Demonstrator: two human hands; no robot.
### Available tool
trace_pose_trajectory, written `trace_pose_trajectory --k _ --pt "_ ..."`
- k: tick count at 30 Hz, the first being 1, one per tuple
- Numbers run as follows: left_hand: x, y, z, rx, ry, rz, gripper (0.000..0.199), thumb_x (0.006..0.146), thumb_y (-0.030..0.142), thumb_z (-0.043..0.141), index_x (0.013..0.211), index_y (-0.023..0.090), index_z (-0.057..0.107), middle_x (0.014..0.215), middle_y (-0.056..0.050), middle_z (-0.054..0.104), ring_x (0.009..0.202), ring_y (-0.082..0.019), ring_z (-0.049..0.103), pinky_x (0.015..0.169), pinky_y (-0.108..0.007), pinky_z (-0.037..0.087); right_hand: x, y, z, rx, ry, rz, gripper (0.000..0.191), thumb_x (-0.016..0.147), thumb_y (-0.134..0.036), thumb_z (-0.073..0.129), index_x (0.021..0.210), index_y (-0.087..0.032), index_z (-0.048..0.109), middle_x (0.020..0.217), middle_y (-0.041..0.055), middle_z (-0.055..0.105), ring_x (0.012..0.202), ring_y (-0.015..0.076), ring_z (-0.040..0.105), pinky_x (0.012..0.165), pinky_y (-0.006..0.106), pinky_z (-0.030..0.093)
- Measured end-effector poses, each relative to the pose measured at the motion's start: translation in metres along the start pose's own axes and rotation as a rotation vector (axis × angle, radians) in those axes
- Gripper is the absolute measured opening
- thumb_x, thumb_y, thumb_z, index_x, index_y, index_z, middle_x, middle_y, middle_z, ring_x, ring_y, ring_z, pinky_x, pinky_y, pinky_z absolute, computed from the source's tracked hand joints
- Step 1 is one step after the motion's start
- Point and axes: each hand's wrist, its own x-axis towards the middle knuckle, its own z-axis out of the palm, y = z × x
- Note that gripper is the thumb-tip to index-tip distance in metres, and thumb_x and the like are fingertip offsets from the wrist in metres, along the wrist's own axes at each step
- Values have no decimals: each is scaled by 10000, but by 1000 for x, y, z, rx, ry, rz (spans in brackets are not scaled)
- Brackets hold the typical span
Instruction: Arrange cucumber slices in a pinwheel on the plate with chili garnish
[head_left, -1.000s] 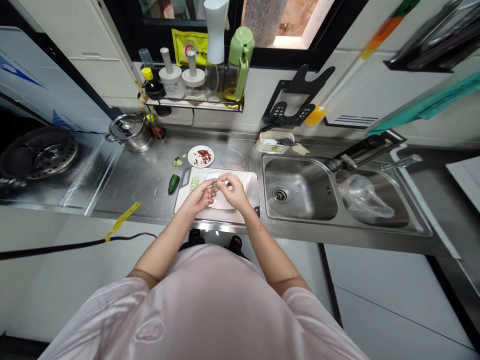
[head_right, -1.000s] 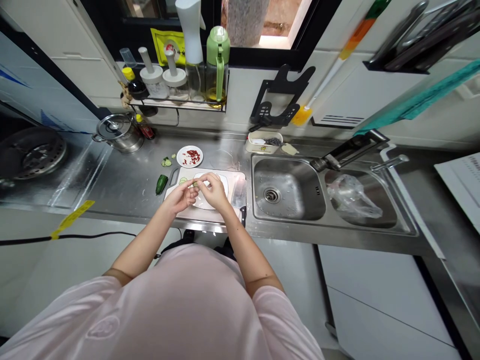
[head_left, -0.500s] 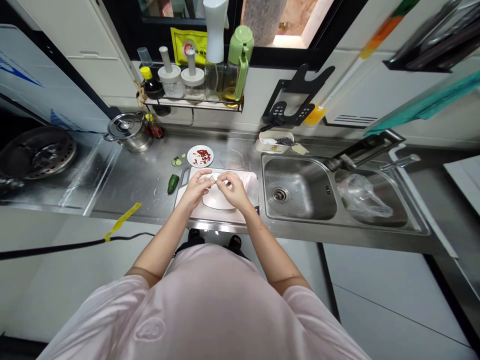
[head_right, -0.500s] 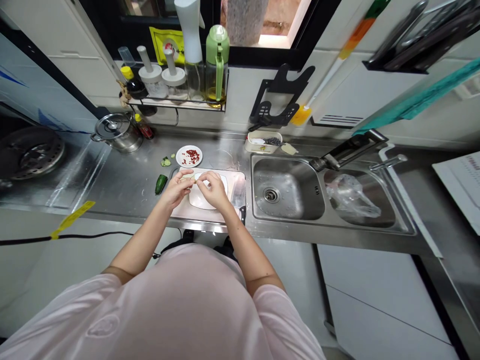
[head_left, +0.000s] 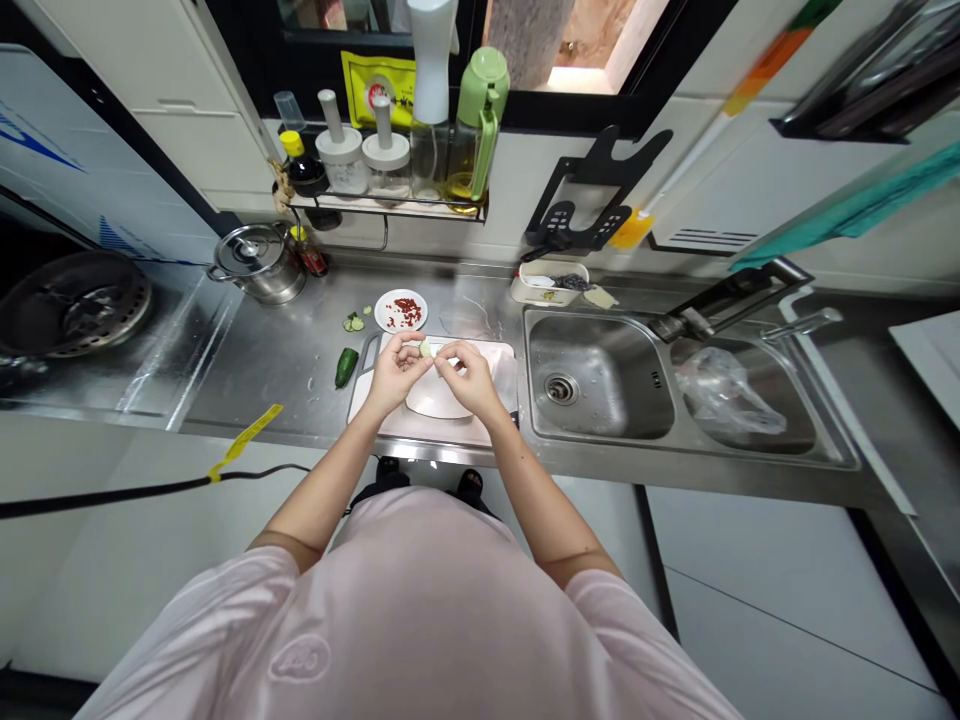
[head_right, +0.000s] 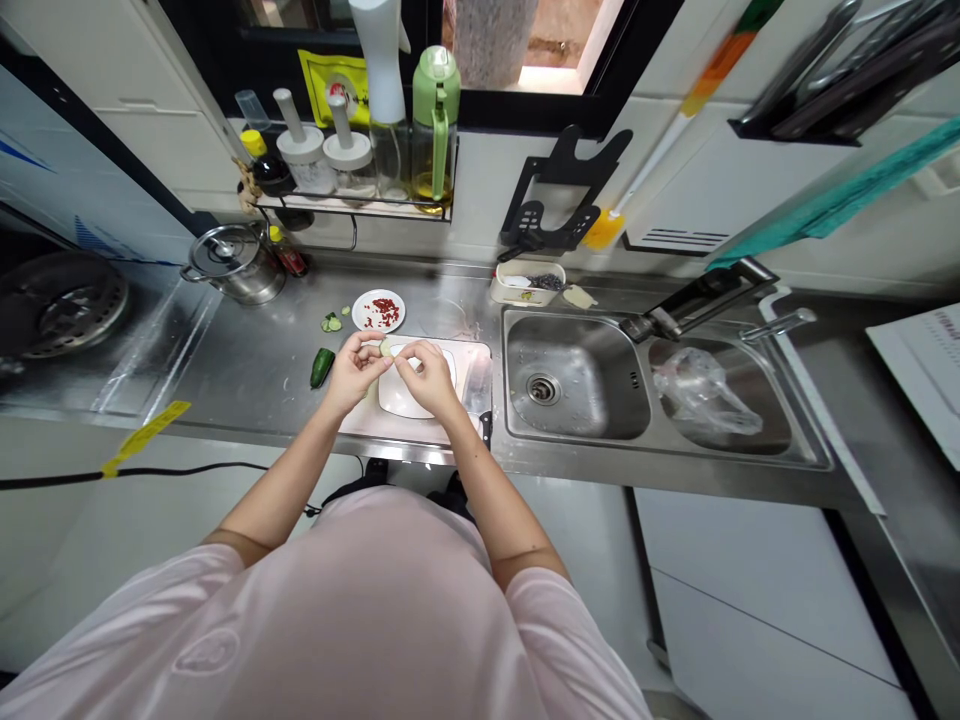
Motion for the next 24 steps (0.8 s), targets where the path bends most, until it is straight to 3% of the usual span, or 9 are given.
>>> trace_pose_trajectory --k 13,24 --pt "0 -1 2 224 10 148 403 793 287 672 1164 214 532 806 12 622 674 -86 561 614 -202 409 3 3 0 82 -1 87 178 834 -348 580 750 -194 615 855 34 646 867 169 592 652 261 437" --pt "5 -8 6 262 52 165 407 798 274 658 1187 217 557 749 27 562 660 -91 523 640 -218 413 6 8 2 130 8 207 217 804 -392 586 773 -180 619 826 31 632 792 159 582 634 259 432"
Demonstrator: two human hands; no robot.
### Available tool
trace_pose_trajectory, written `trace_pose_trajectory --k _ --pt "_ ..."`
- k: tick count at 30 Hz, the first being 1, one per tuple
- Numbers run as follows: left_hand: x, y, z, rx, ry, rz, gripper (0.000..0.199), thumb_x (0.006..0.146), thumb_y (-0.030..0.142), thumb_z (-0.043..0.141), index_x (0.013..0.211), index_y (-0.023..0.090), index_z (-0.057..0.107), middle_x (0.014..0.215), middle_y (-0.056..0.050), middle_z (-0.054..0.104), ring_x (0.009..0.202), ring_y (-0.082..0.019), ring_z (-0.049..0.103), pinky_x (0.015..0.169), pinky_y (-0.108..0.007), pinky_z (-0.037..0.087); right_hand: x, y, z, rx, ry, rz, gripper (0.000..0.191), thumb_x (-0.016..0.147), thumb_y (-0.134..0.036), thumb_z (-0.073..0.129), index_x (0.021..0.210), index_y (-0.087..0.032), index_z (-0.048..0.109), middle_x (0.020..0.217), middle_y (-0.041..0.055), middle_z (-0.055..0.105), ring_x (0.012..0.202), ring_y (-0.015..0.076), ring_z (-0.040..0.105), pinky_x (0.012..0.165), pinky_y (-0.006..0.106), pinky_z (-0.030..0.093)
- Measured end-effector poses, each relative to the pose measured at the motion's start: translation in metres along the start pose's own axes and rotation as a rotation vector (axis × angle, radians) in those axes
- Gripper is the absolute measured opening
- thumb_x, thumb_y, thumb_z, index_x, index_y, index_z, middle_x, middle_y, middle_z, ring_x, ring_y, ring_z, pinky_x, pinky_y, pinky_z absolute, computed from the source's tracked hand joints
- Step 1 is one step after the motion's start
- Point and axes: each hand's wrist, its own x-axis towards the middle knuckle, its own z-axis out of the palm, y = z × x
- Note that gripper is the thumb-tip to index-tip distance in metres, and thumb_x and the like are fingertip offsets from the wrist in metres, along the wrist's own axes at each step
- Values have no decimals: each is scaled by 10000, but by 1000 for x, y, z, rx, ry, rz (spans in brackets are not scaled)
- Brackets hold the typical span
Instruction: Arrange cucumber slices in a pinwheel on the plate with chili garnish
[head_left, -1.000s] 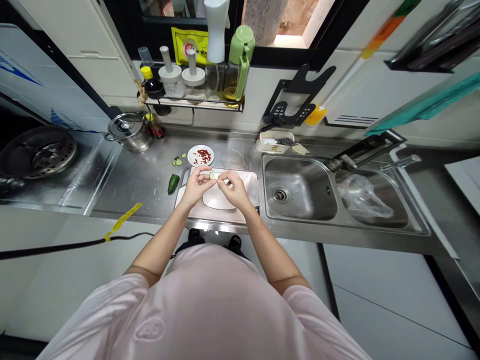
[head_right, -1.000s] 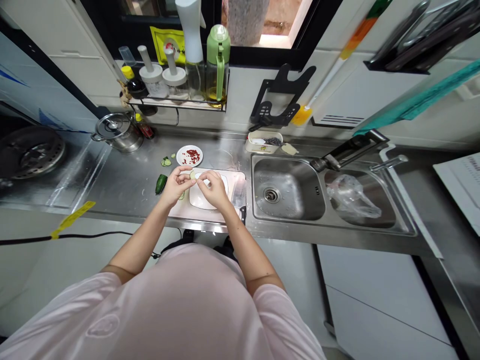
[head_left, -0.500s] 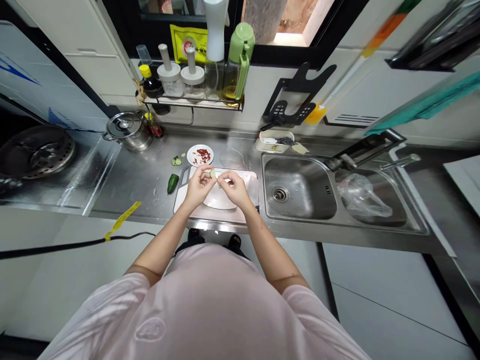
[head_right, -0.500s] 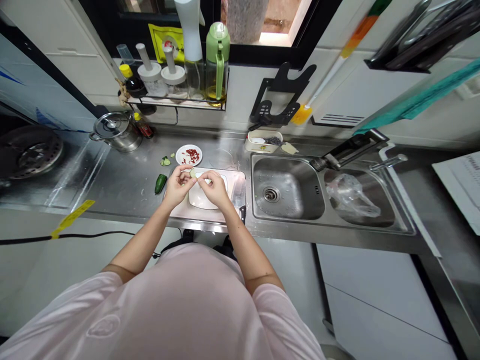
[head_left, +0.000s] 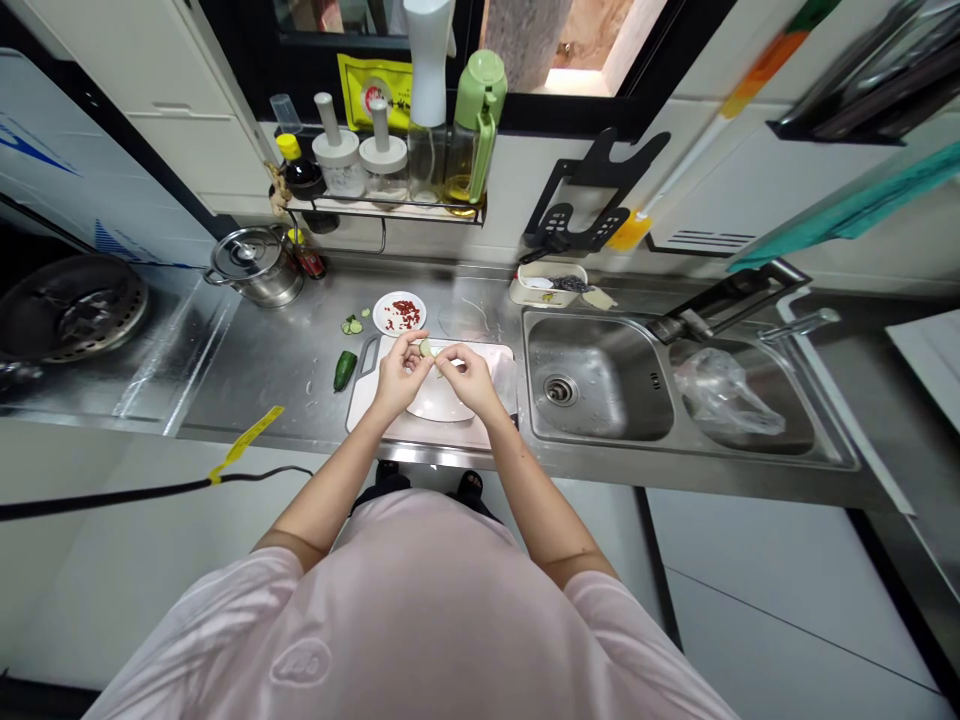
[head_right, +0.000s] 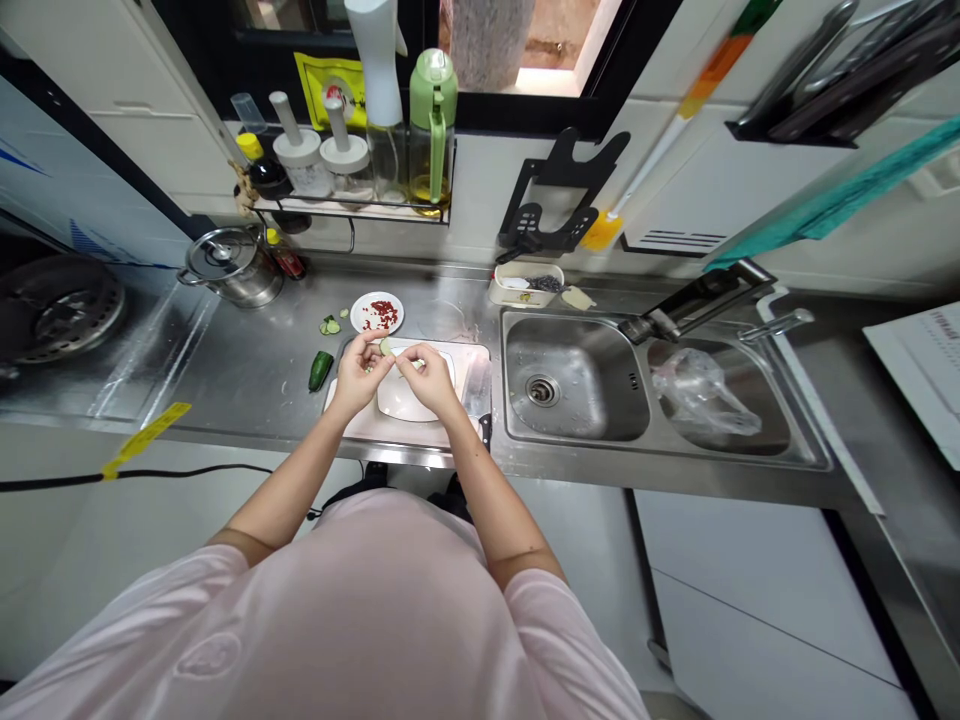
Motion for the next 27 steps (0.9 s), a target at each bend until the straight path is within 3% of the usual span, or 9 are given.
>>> trace_pose_trajectory --k 10,13,19,27 --pt "3 -21 21 -275 70 -231 448 713 353 726 1083 201 525 677 49 574 621 -87 554 633 -213 437 5 23 1 91 39 101 259 764 -431 598 787 -173 594 766 19 627 722 140 568 648 257 465" --pt "6 -32 24 -292 93 -312 412 694 356 723 1014 191 524 705 38 594 624 -85 558 632 -215 456 12 36 -4 81 -10 148 258 759 -426 599 799 -171 590 720 12 627 666 135 566 612 249 465" --pt "17 -65 27 -153 93 -336 284 655 304 716 860 171 572 720 29 573 633 -80 526 619 -204 433 35 68 -19 -158 -89 214 141 756 -292 585 780 -156 615 671 -10 615 627 117 553 617 220 439" --pt "27 -119 35 207 4 -419 199 669 225 677 852 183 610 692 28 611 647 -107 567 689 -230 442 56 98 -19 -622 -213 290 140 825 -203 557 881 -148 674 878 36 701 779 128 595 688 198 401"
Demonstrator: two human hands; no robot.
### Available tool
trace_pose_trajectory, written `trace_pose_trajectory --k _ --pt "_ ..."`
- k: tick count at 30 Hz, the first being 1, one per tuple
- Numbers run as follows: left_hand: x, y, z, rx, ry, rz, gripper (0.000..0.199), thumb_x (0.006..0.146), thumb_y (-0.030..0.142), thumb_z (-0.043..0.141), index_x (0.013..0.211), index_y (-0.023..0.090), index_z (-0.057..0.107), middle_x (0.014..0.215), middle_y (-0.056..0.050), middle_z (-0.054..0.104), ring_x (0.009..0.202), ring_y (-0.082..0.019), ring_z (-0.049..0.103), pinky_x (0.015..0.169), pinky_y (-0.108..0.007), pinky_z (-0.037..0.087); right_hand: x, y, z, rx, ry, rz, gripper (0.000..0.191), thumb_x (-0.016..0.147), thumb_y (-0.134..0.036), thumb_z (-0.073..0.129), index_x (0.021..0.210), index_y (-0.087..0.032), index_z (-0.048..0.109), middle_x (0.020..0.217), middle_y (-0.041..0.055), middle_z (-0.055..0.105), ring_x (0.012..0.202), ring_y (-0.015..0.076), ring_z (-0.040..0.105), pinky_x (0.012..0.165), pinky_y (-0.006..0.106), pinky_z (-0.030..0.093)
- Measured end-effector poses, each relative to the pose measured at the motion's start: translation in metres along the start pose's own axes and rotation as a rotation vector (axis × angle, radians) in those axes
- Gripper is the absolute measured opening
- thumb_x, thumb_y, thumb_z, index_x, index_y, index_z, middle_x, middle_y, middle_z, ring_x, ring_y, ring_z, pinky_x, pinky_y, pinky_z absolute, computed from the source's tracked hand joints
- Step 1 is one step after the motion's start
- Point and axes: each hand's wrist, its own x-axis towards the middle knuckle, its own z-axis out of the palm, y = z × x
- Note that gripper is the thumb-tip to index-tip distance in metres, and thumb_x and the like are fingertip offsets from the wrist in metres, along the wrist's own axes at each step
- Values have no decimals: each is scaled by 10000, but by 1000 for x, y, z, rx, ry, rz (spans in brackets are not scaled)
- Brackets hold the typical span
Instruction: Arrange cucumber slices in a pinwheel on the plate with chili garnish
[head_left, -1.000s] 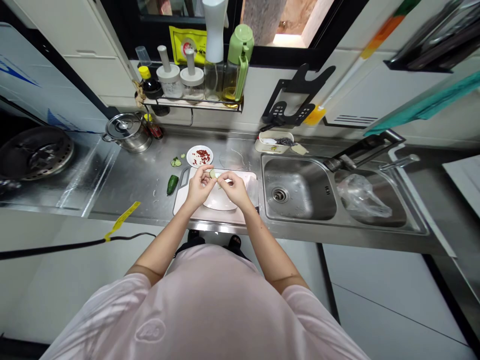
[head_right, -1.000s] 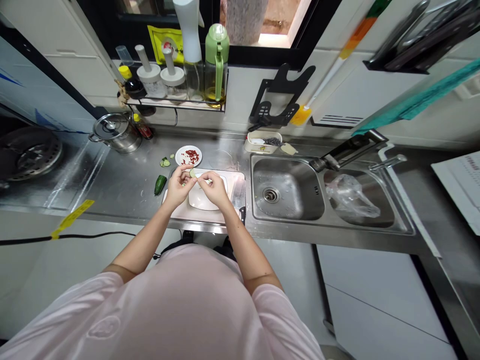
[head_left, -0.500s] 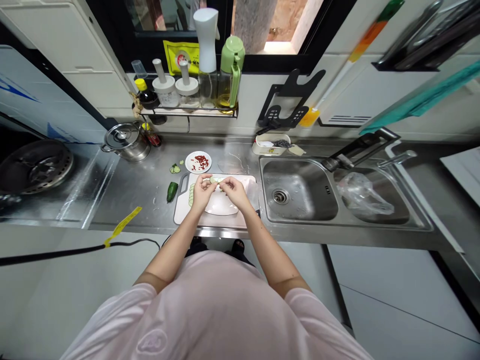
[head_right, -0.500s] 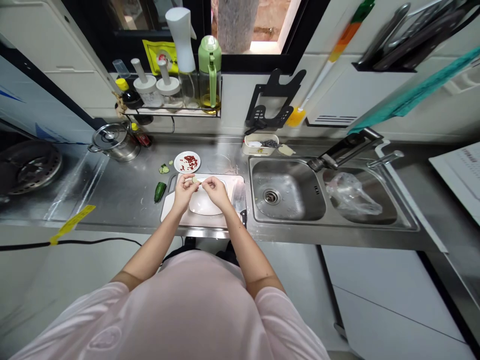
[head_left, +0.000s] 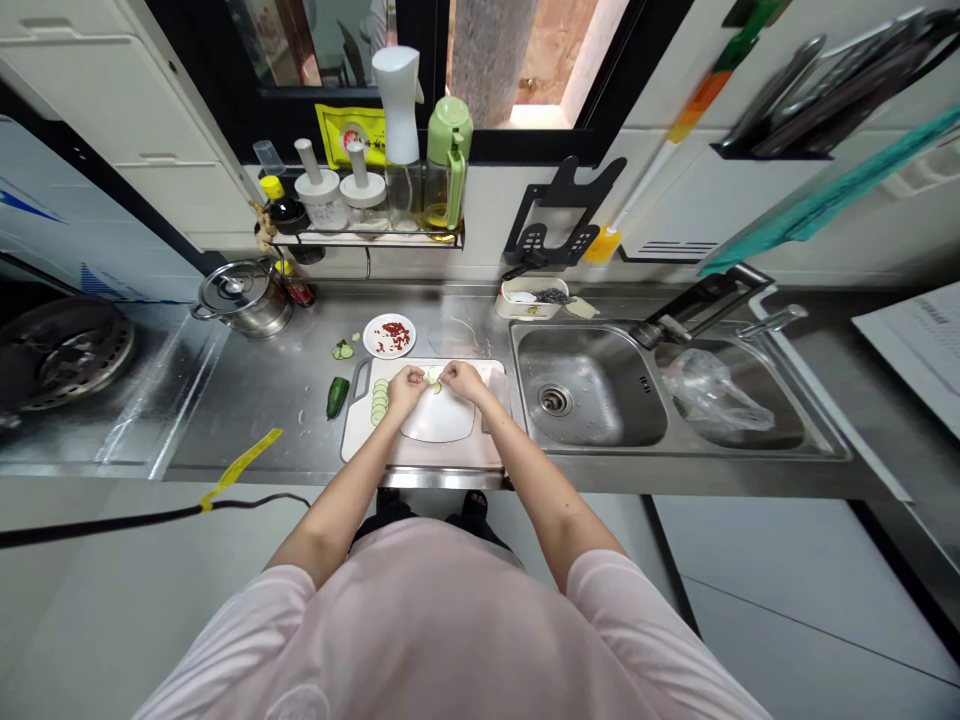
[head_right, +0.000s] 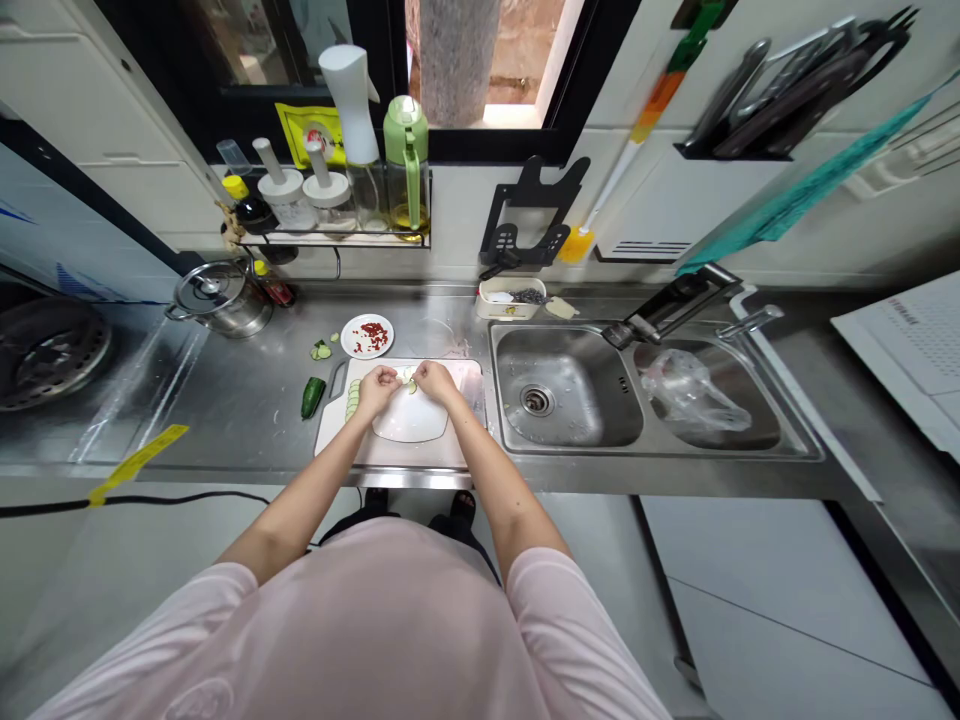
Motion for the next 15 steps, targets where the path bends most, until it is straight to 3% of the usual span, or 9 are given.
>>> trace_pose_trajectory --k 5,15 --pt "8 -11 7 235 7 -6 147 706 219 649 851 197 639 691 21 635 670 -127 581 687 -230 418 9 1 8 -105 -34 30 151 855 -204 552 908 -147 682 934 67 714 834 141 612 705 197 390" --pt "12 -6 12 473 15 -24 163 735 179 598 882 222 655 748 -6 675 741 -168 610 689 -259 383 20 0 19 -222 -56 131 193 878 -246 531 978 -178 681 1056 103 700 955 198 631 728 234 403"
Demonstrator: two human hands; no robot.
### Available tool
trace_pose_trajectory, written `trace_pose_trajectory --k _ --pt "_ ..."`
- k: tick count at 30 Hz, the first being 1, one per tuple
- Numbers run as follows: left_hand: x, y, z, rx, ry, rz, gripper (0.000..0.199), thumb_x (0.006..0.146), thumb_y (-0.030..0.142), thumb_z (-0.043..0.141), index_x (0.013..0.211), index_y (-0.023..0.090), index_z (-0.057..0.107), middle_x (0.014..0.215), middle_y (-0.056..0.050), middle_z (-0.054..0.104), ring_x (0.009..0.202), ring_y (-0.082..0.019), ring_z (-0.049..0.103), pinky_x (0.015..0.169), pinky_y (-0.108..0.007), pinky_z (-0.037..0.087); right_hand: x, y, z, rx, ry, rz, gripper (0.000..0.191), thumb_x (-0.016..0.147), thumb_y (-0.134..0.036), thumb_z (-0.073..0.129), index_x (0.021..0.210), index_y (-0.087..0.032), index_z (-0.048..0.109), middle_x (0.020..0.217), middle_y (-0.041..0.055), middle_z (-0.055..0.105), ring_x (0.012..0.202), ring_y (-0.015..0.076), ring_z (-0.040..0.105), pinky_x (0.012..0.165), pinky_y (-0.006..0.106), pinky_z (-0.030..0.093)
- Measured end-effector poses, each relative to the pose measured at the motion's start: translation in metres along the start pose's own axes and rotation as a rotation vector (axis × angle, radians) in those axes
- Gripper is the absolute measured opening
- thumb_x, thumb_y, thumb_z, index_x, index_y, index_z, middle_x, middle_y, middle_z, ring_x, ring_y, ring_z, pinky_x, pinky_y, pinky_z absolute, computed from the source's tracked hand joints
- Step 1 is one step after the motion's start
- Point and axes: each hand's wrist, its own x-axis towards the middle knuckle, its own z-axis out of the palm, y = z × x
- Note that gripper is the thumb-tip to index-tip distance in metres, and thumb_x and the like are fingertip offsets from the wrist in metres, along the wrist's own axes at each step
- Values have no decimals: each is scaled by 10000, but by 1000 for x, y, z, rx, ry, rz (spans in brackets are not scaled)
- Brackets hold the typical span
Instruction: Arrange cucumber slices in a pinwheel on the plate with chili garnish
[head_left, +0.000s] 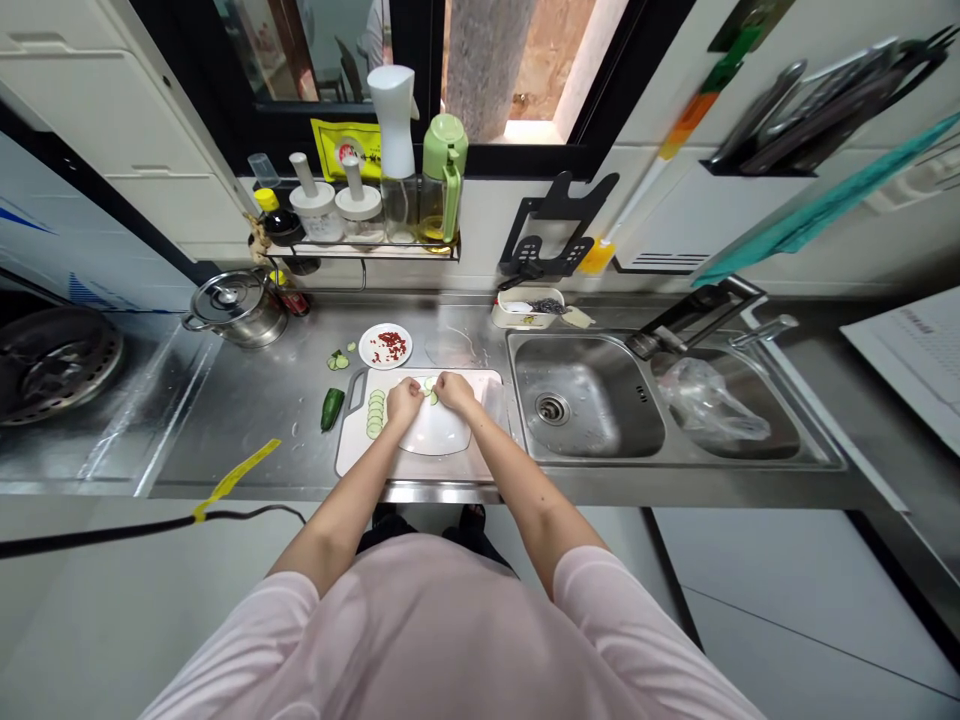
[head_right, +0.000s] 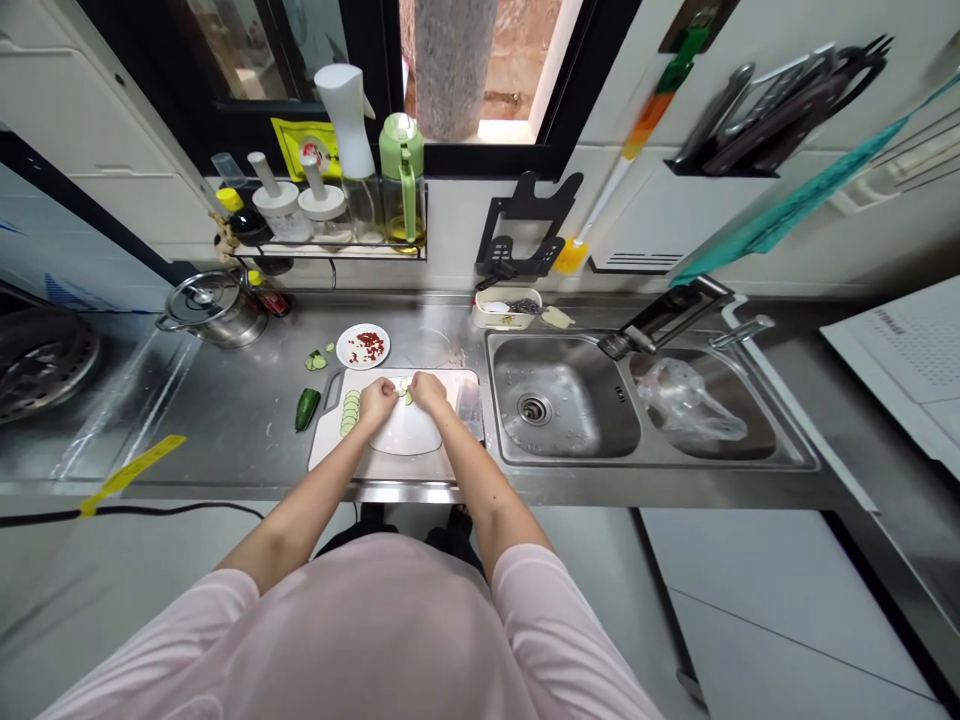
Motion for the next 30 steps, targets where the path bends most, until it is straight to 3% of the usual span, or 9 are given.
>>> trace_pose_trajectory --k 11,16,20,30 --pt "-3 9 -4 124 -36 3 250 776 177 575 1012 224 643 830 -57 695 832 -226 633 727 -298 400 -8 -12 -4 -123 -13 27 248 927 -281 483 1091 -183 640 1110 137 680 1021 236 635 780 279 436" --pt "-15 7 -4 208 -2 222 281 863 171 494 1102 204 638 994 -108 646 999 -242 570 835 -326 421 -10 -16 -7 -144 -19 36 263 932 -278 477 1130 -169 612 1117 152 673 1034 246 633 798 293 442" --pt "-25 1 -1 302 -61 382 331 891 161 456 1142 228 661 1084 -116 583 1107 -243 491 883 -325 427 -10 -16 -7 -143 -26 42 274 931 -290 482 1147 -167 596 1118 155 672 1037 249 633 802 298 445" --pt "-24 -2 2 418 -138 428 411 911 152 430 1272 246 604 1109 -117 559 1082 -239 471 847 -323 442 -7 -16 -5 -164 -6 91 332 914 -327 534 1189 -147 573 1118 173 672 1060 254 635 821 307 453"
